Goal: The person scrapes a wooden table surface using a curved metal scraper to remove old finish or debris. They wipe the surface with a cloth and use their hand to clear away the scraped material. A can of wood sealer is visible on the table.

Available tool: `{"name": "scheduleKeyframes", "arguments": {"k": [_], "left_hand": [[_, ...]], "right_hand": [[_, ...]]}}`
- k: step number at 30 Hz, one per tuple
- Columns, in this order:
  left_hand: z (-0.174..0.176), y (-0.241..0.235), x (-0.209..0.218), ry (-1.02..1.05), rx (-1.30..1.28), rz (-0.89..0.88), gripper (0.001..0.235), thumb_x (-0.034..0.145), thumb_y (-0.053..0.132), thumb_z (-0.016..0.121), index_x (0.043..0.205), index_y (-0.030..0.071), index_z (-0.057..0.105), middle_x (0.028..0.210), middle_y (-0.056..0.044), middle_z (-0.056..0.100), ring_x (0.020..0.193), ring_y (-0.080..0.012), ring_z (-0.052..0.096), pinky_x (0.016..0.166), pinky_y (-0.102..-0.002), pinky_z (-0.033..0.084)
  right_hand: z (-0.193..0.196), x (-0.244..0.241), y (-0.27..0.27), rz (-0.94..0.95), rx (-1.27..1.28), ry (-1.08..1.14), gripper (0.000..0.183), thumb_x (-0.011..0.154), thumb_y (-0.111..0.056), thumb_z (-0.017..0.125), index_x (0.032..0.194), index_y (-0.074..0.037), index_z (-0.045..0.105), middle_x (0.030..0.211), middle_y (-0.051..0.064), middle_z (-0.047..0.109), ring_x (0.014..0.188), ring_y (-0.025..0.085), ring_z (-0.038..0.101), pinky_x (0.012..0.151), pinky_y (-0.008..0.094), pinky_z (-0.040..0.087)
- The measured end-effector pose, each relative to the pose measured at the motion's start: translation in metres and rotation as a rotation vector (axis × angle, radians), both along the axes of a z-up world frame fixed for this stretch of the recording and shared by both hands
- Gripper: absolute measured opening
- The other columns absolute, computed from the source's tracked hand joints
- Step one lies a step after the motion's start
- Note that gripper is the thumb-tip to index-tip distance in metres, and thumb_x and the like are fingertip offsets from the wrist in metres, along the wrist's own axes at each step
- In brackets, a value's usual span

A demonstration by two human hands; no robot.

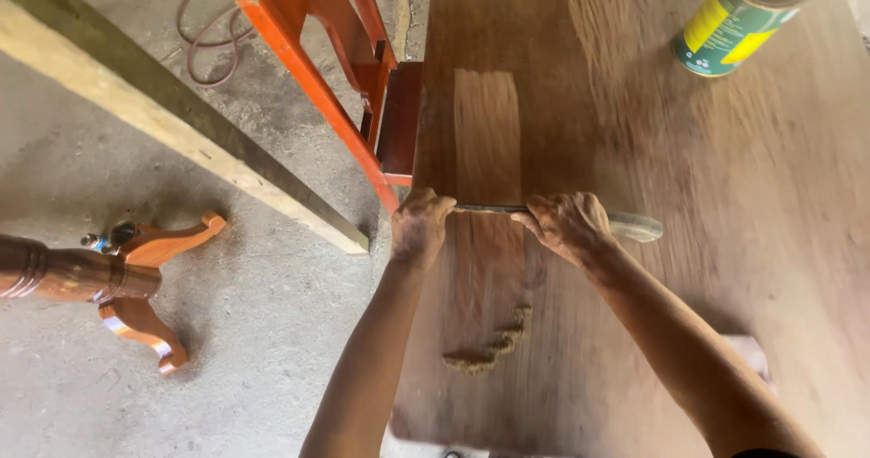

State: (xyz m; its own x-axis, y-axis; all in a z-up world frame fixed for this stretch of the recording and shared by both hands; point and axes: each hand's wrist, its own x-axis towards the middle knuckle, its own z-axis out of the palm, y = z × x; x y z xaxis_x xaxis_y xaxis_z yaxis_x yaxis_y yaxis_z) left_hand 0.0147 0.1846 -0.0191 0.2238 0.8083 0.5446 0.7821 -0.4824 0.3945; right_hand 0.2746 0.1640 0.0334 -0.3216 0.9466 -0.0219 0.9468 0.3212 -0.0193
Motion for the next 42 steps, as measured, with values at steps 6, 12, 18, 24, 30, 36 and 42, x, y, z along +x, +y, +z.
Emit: {"name": "scheduleKeyframes", "arguments": {"k": [6,12,18,24,30,36,42], "left_hand": [[0.013,-0.115,-0.013,-0.033,-0.067,-0.013,0.006,0.089,0.012,0.072,0.092,0.013,0.077,0.083,-0.008,0.068,0.079,-0.0258,0.068,0.069,-0.040,0.058],[-0.018,-0.186,-0.028,0.120,-0.174,-0.029,0.015,0.103,0.003,0.066,0.094,0.008,0.077,0.077,-0.007,0.068,0.069,-0.0181,0.066,0.057,-0.028,0.061],[0.004,-0.103,-0.019,0.048,-0.016,-0.089,0.006,0.092,0.007,0.071,0.093,0.010,0.076,0.083,-0.010,0.069,0.073,-0.0212,0.067,0.057,-0.032,0.059],[0.052,0.093,0.018,0.082,-0.039,-0.049,0.008,0.094,0.012,0.070,0.089,0.016,0.074,0.084,-0.009,0.063,0.083,-0.0296,0.066,0.063,-0.046,0.053],[0.029,0.240,0.040,-0.082,-0.100,-0.170,0.005,0.089,0.016,0.073,0.091,0.013,0.078,0.087,-0.008,0.068,0.085,-0.0276,0.069,0.073,-0.042,0.057],[0.014,0.267,0.038,0.006,-0.177,-0.316,0.010,0.091,0.006,0.071,0.087,0.010,0.079,0.084,-0.009,0.070,0.082,-0.0263,0.070,0.073,-0.039,0.058],[0.017,0.261,0.034,0.073,-0.140,-0.373,0.017,0.093,-0.002,0.064,0.089,0.006,0.079,0.080,-0.009,0.068,0.071,-0.0208,0.068,0.062,-0.032,0.059]], "right_hand": [[-0.024,0.000,-0.093,0.015,-0.056,-0.064,0.057,0.102,-0.062,0.038,0.082,-0.015,0.062,0.065,0.002,0.065,0.053,0.018,0.063,0.050,0.037,0.055],[-0.060,0.008,-0.164,0.221,0.154,0.000,0.054,0.103,-0.059,0.040,0.076,-0.017,0.059,0.059,0.000,0.059,0.046,0.011,0.052,0.045,0.033,0.052],[-0.035,0.012,-0.099,0.154,0.164,0.083,0.038,0.101,-0.048,0.047,0.106,-0.019,0.071,0.062,0.002,0.062,0.037,0.011,0.046,0.030,0.030,0.042],[-0.044,0.051,0.108,0.097,0.256,0.240,0.047,0.109,-0.057,0.043,0.101,-0.019,0.070,0.069,0.001,0.063,0.050,0.014,0.048,0.046,0.041,0.043],[-0.012,0.057,0.218,-0.059,0.121,-0.003,0.052,0.101,-0.069,0.044,0.093,-0.025,0.071,0.056,0.001,0.057,0.044,0.016,0.043,0.048,0.038,0.042],[-0.036,0.074,0.246,0.051,0.177,-0.082,0.059,0.107,-0.067,0.048,0.079,-0.017,0.063,0.058,-0.006,0.057,0.048,0.011,0.051,0.050,0.036,0.048],[-0.030,0.074,0.242,0.120,0.184,-0.174,0.063,0.109,-0.066,0.048,0.072,-0.016,0.053,0.054,-0.004,0.055,0.043,0.013,0.051,0.048,0.035,0.050]]}}
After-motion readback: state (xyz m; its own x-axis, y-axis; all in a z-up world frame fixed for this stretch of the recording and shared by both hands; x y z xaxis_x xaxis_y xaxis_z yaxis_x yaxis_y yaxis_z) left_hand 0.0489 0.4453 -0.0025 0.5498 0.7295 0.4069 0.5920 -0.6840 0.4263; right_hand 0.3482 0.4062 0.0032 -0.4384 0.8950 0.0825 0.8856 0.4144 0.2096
